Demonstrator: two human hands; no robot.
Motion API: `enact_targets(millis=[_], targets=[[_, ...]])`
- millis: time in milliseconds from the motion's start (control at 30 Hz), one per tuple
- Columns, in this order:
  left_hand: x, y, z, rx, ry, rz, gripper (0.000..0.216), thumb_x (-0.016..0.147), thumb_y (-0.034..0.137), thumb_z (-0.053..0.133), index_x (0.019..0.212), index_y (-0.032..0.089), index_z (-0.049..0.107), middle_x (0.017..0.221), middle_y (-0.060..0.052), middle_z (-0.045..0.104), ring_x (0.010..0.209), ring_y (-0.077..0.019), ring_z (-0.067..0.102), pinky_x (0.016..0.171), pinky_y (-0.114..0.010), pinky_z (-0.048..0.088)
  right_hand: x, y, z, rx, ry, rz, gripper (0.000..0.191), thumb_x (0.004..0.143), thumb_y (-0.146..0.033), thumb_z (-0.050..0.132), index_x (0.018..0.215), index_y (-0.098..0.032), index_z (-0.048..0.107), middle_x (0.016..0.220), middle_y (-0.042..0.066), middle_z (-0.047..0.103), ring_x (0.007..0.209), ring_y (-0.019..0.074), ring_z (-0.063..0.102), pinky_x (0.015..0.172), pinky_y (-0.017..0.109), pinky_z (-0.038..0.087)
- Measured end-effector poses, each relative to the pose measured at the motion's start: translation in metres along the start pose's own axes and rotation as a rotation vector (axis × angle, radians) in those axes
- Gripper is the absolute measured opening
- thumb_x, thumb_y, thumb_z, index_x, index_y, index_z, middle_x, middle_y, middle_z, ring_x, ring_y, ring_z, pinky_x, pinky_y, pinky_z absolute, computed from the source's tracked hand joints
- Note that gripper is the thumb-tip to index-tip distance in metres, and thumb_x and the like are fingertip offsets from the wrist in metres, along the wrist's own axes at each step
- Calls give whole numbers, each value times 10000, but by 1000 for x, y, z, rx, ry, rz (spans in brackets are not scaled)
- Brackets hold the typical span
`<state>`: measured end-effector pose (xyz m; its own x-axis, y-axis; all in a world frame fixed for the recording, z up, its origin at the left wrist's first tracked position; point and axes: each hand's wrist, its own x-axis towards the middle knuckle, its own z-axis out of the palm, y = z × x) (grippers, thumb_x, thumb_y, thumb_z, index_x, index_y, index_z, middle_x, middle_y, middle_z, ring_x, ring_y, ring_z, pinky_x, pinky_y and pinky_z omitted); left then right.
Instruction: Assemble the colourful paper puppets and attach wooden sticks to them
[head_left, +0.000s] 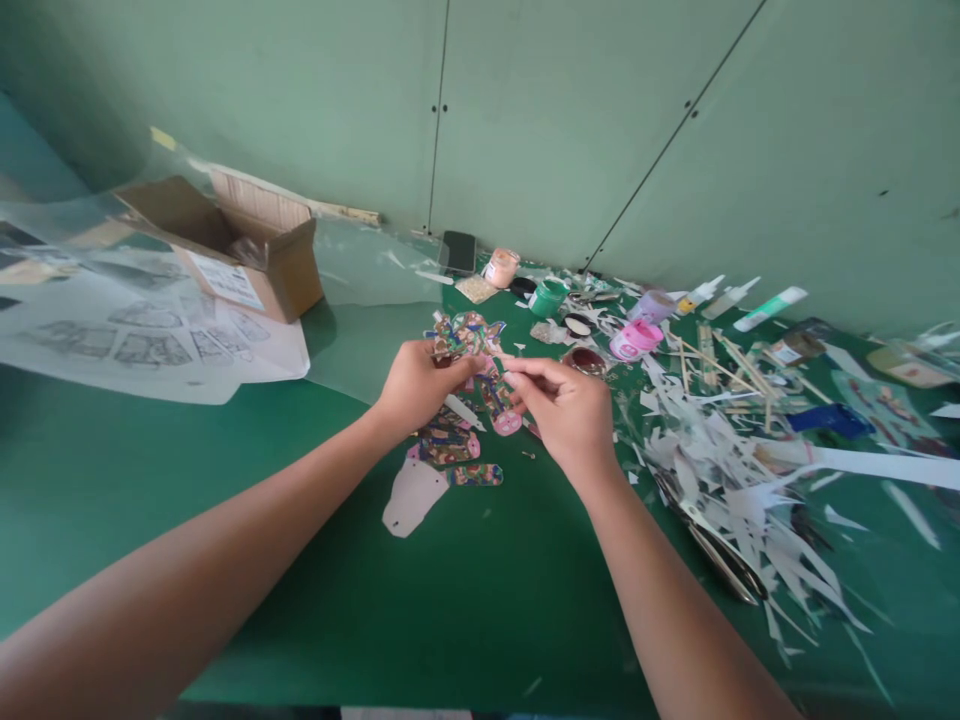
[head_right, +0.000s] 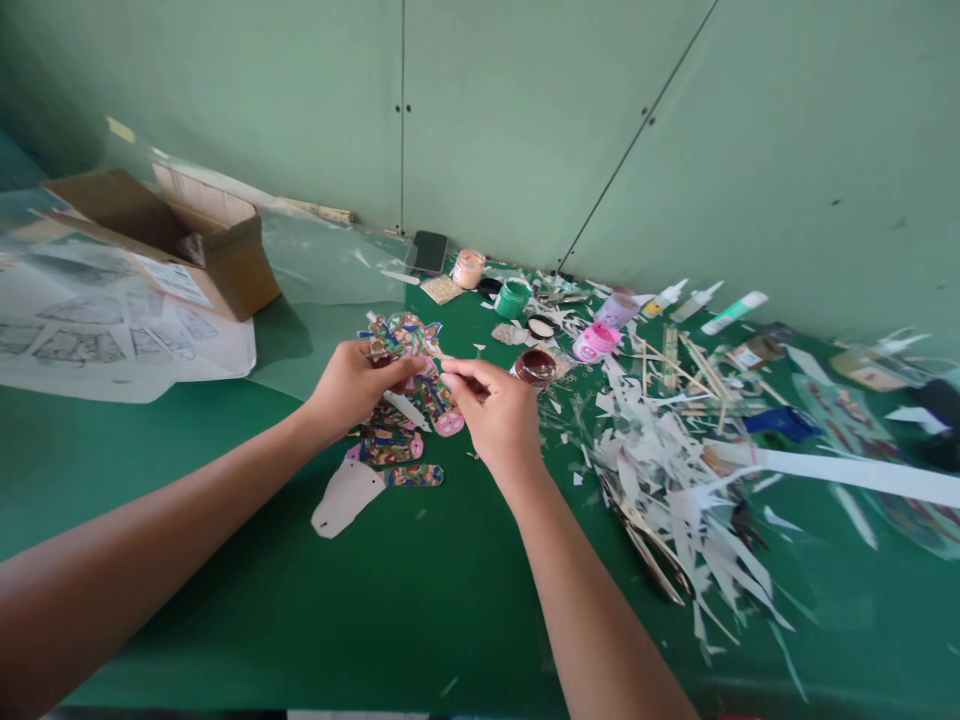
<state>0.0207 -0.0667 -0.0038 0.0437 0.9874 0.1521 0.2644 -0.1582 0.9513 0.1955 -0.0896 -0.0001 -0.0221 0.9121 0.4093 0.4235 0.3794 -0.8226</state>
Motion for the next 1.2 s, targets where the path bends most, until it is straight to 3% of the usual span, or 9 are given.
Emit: enact_targets(millis=[133,333,500,667,833,1000,1200], targets=[[-1,3,1,22,9,1,373,741,445,690,536,153,581,507,4,574,495,-105,499,499,-237,351,-1,-1,2,-42,-13,1,116,786,-297,645,776,-220,732,668,5,713,581,145,646,572,259,525],[-5,12,2,34,4,-3,364,741,391,690,501,161,542,475,21,546,457,-86,449,467,-232,303,-4,-1,6,-44,-15,-71,77,789,-255,613,746,-204,653,687,5,676,578,123,616,568,242,520],[-5,9,2,34,-4,0,377,743,432,684,516,160,555,492,10,557,471,-94,463,477,-238,314,-2,-1,3,14,-22,-66,220,835,-263,573,1030,-210,660,808,16,674,616,125,643,589,256,550],[-4,6,1,61,0,-4,401,745,453,680,506,160,546,484,9,549,468,-93,458,470,-242,307,-2,-3,-1,-28,-66,-76,141,860,-288,573,843,-203,684,861,38,704,522,110,635,515,250,533],[-3,5,2,17,-15,-1,356,741,423,686,541,151,573,524,0,598,506,-104,514,493,-233,346,-5,4,1,31,-114,-7,117,797,-315,675,832,-203,673,696,8,706,506,134,644,507,248,525],[-3,5,2,21,-2,-1,354,735,400,690,521,144,572,505,10,588,479,-91,483,480,-226,336,-5,7,4,28,-123,-50,125,748,-314,741,731,-202,689,700,16,718,555,138,638,518,243,500],[-3,3,3,24,-6,12,329,743,410,686,580,129,636,513,-7,609,475,-105,509,464,-226,347,-5,0,6,86,-109,-6,97,763,-290,697,794,-210,742,667,9,716,493,124,605,461,235,489]])
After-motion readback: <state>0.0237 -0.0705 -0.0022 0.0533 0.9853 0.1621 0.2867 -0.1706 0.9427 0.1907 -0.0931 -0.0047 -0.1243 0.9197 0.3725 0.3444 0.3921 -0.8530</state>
